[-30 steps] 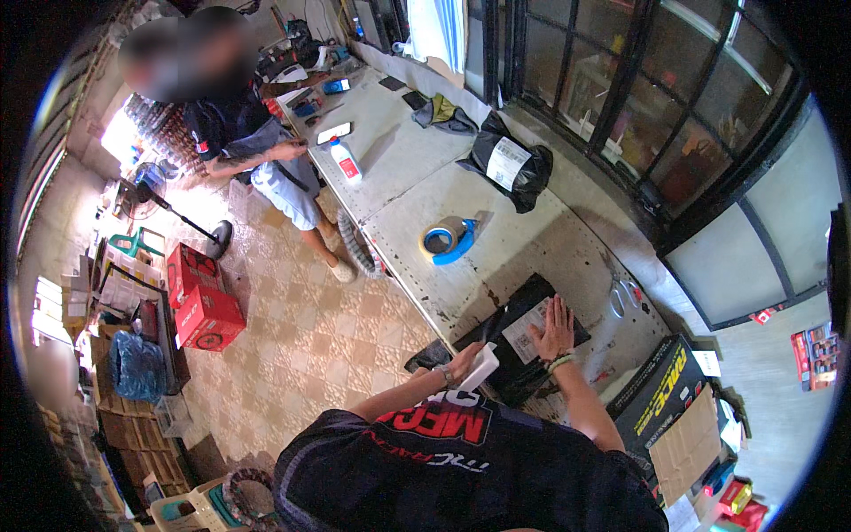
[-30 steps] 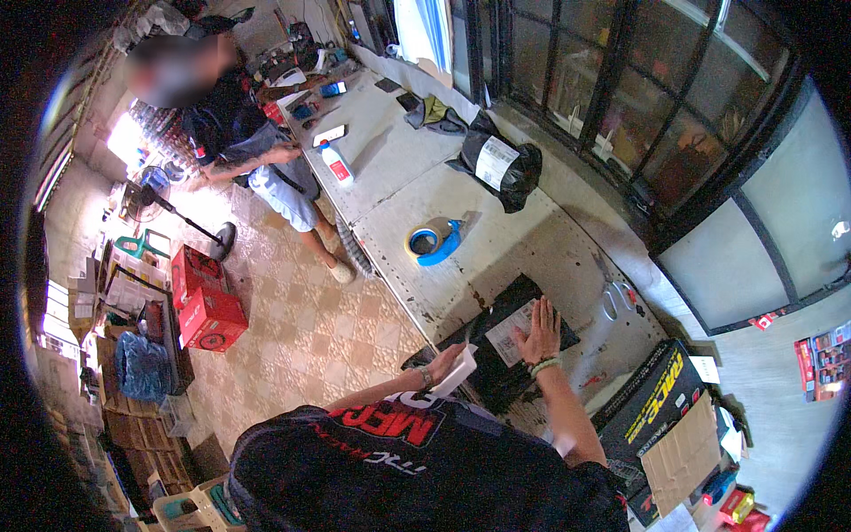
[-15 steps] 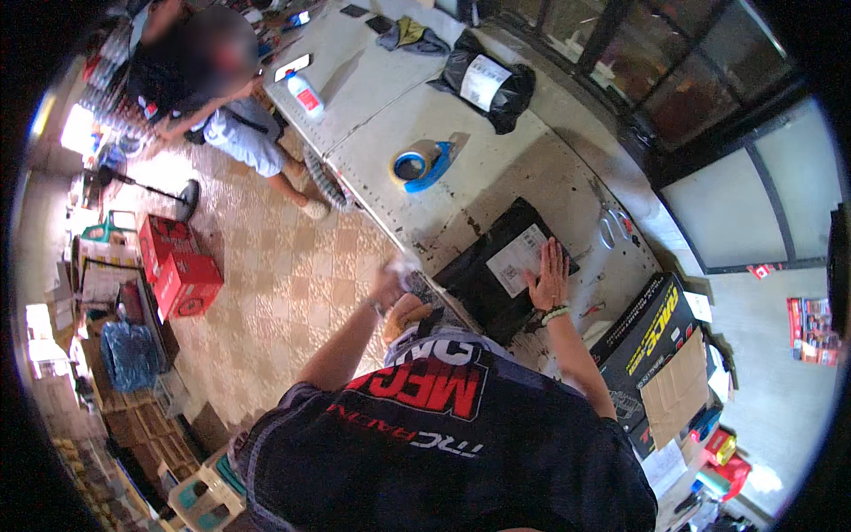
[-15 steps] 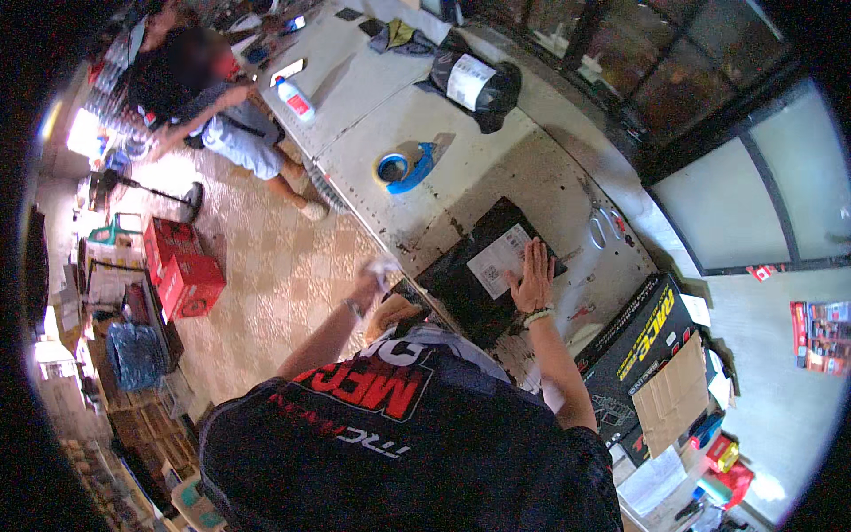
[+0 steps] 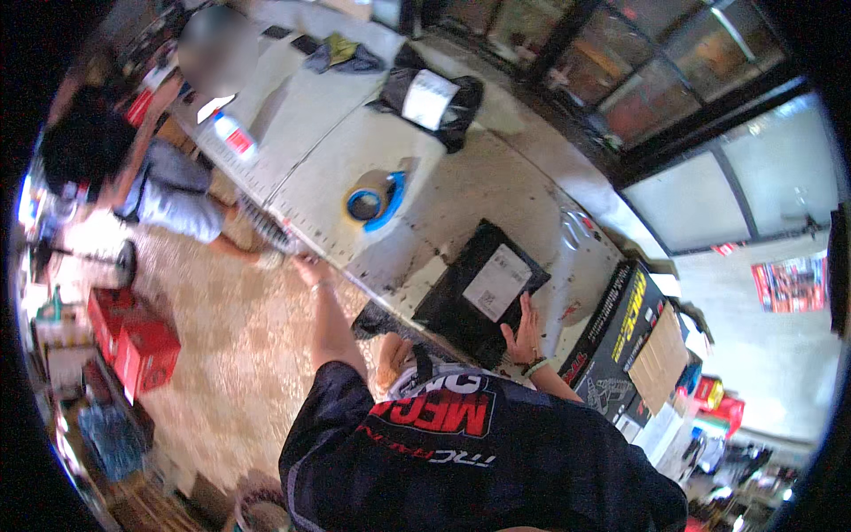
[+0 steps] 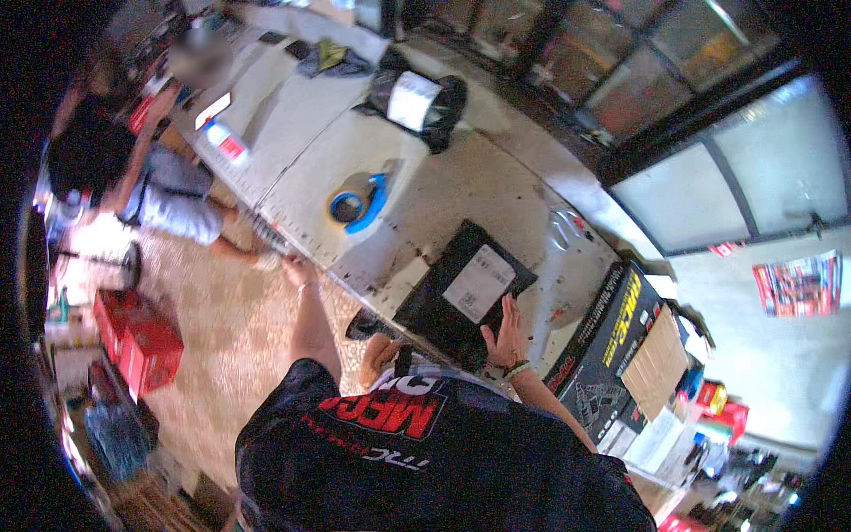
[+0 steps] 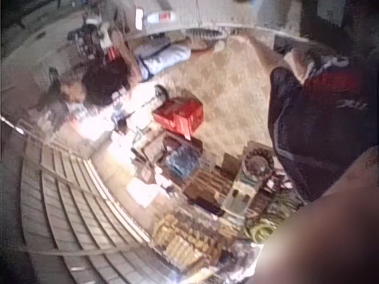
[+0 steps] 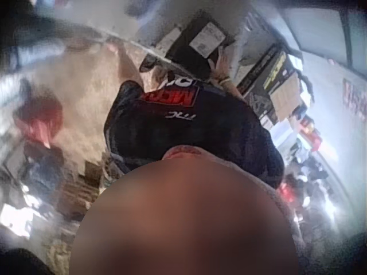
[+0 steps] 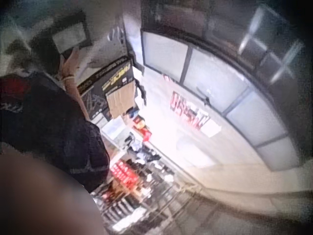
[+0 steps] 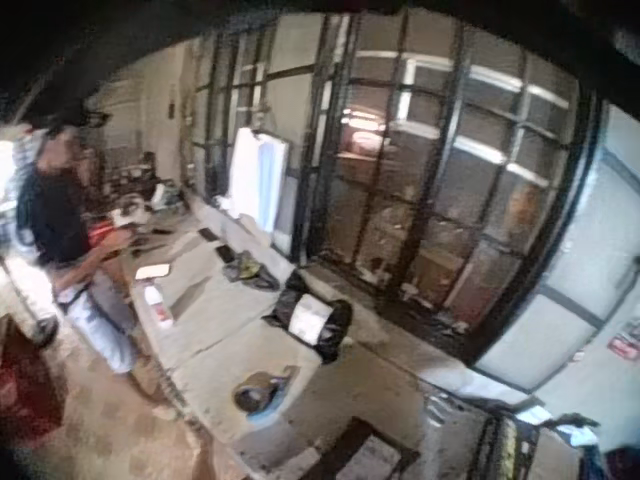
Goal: The person places a black box on a workbench, wraps it in bubble wrap, and secures it with tape. They use scissors to cut the bubble wrap and a tape dispenser to seal the package. The wrapped box is then placed into a wire basket.
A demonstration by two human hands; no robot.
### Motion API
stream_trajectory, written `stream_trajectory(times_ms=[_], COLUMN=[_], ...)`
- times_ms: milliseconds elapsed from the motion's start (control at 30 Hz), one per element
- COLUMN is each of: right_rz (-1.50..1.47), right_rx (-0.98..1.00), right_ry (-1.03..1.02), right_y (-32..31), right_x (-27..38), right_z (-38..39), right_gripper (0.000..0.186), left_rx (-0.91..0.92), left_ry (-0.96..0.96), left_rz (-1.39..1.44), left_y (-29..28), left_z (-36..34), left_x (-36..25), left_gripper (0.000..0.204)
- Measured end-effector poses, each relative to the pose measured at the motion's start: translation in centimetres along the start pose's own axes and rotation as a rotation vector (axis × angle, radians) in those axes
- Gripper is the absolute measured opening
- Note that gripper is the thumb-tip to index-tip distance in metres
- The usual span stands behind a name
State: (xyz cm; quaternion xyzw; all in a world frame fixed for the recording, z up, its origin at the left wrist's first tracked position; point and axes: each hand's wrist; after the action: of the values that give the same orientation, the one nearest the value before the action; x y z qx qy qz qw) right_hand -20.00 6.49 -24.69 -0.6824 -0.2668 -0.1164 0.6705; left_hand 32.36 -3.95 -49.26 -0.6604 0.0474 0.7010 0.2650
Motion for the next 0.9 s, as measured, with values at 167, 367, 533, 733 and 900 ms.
stream_trajectory(times_ms=[167,367,533,733,900], right_rz=[-0.025,-0.352,-0.533,-0.712,-1.037], right_rx=[-0.146,-0.102,-0.126,-0.238,-0.302], right_ry=[0.162,1.011,0.99,0.724,0.577], right_y=[0.6,3.4,6.5,9.2,5.1], right_x=[0.1,0.8,0.2,-0.5,1.2], right_z=[2.3,2.5,-0.1,-2.7,-10.0], right_gripper=[0.078,0.1,0.104,0.086,0.085], left_rx=[0.43,0.516,0.029,-0.501,-0.261], left_ry=[-0.26,0.03,0.966,0.096,0.372], left_rz=[0.329,-0.022,-0.898,-0.45,-0.446], left_y=[0.1,1.9,-0.6,-5.4,-6.5], left_z=[-1.4,-0.6,3.2,7.0,7.8], left_x=[-0.2,0.8,0.2,-4.7,-8.4], left_gripper=[0.033,0.042,0.049,0.048,0.043])
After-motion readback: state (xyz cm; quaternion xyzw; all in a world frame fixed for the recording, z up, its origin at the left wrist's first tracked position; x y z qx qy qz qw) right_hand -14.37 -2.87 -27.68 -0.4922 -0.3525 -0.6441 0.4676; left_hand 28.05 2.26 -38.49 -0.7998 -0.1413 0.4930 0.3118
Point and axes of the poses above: each hand's wrist, its own z-axis away from the middle knuckle, its own y-axis out of the palm, x = y × z, and after that the axes turned 3 degrees about -x, right-handed
